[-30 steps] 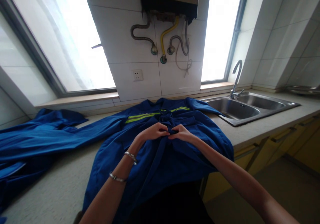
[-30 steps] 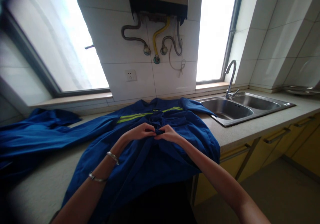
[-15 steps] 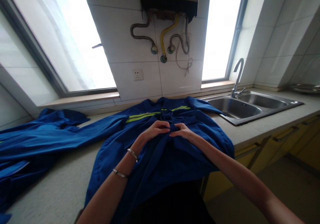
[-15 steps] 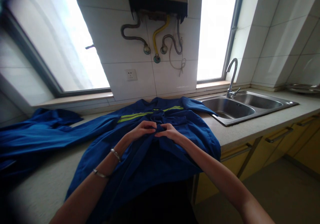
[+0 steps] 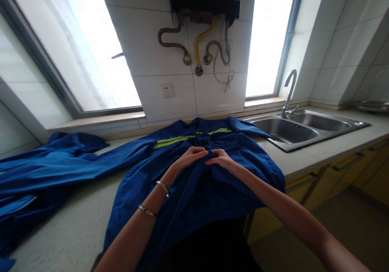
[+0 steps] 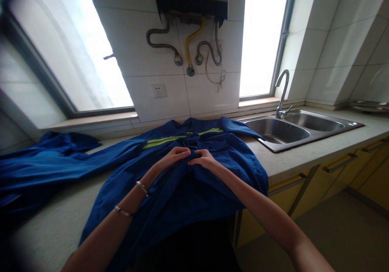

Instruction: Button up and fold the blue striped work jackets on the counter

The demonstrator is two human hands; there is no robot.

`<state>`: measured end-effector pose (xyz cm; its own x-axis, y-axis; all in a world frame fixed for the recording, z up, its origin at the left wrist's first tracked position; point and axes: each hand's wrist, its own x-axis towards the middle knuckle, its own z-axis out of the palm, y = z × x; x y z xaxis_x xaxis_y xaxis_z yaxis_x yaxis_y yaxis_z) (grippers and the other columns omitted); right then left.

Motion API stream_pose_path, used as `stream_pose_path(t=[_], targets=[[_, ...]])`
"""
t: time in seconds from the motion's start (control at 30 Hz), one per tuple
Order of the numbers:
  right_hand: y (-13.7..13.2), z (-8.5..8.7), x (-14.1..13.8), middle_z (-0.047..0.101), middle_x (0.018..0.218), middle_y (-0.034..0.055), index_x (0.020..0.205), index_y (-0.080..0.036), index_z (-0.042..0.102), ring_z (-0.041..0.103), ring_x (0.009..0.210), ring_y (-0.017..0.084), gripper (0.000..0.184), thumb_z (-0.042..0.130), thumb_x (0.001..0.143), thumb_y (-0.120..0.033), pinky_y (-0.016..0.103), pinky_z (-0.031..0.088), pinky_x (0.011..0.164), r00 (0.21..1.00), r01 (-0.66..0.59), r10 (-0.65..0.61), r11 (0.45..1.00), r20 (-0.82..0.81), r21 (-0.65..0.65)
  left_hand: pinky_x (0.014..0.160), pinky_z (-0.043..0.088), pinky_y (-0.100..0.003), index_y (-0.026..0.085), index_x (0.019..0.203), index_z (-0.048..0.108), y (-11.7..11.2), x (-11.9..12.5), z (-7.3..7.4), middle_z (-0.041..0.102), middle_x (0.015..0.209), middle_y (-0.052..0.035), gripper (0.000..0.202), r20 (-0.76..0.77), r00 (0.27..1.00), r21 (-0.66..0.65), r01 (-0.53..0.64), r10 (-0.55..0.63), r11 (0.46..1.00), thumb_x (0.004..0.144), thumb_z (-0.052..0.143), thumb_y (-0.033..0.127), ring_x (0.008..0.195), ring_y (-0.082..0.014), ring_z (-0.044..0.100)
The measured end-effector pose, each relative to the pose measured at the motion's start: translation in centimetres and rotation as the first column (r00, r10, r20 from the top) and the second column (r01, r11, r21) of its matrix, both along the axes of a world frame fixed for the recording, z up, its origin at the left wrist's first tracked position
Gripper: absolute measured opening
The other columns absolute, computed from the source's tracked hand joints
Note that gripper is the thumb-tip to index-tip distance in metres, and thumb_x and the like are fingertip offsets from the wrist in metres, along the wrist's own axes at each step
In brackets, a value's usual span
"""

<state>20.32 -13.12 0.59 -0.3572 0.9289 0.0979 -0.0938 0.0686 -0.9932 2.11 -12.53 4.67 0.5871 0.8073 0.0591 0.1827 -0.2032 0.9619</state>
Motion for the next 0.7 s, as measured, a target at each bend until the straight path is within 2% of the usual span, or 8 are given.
stream_pose_path(t=[0.1, 0.3, 0.47, 0.7], targets=[[-0.1, -0.1, 0.0, 0.065, 0.067, -0.0005, 0.075, -0.012, 0.070, 0.058, 0.059, 0.013, 0.035, 0.084, 0.047, -0.028, 0.026, 0.045, 0.063, 0.999, 0.026, -0.025, 0.999, 0.027, -0.019, 0.052, 0.031, -0.018, 0.010, 0.072, 0.061, 0.2, 0.2, -0.5, 0.053, 0.063, 0.0017, 0.041, 0.018, 1.000, 0.014, 0.017, -0.017, 1.000, 0.073, 0.068, 0.051, 0.057, -0.0074, 0.044], [0.0, -0.6, 0.0, 0.065, 0.068, -0.0001, 0.078, -0.013, 0.070, 0.058, 0.062, 0.014, 0.036, 0.084, 0.049, -0.031, 0.027, 0.044, 0.064, 0.999, 0.036, -0.035, 0.999, -0.018, 0.036, 0.052, 0.036, -0.019, 0.010, 0.073, 0.063, 0.2, 0.5, -1.0, 0.059, 0.063, 0.0001, 0.038, 0.193, 0.981, -0.165, 0.031, 0.001, 0.986, 0.067, 0.075, 0.045, 0.055, -0.0087, 0.051], [-0.5, -0.1, 0.1, 0.063, 0.068, -0.0010, 0.076, -0.014, 0.069, 0.057, 0.062, 0.013, 0.035, 0.084, 0.050, -0.032, 0.027, 0.044, 0.064, 0.998, 0.030, -0.027, 0.997, -0.051, 0.068, 0.054, 0.041, -0.020, 0.010, 0.074, 0.065, -0.2, 0.6, -0.8, 0.062, 0.065, -0.0016, 0.033, 0.255, 0.966, -0.259, 0.038, 0.030, 0.965, 0.067, 0.078, 0.039, 0.056, -0.0103, 0.056], [-1.4, 1.0, 0.1, 0.062, 0.067, -0.0019, 0.074, -0.015, 0.069, 0.054, 0.061, 0.012, 0.031, 0.082, 0.051, -0.031, 0.026, 0.042, 0.064, 0.994, 0.075, -0.069, 0.995, -0.085, 0.069, 0.058, 0.042, -0.020, 0.009, 0.074, 0.065, 0.0, 0.3, -0.6, 0.062, 0.069, -0.0027, 0.025, 0.322, 0.947, -0.262, 0.083, 0.006, 0.961, 0.070, 0.075, 0.032, 0.061, -0.0104, 0.057]])
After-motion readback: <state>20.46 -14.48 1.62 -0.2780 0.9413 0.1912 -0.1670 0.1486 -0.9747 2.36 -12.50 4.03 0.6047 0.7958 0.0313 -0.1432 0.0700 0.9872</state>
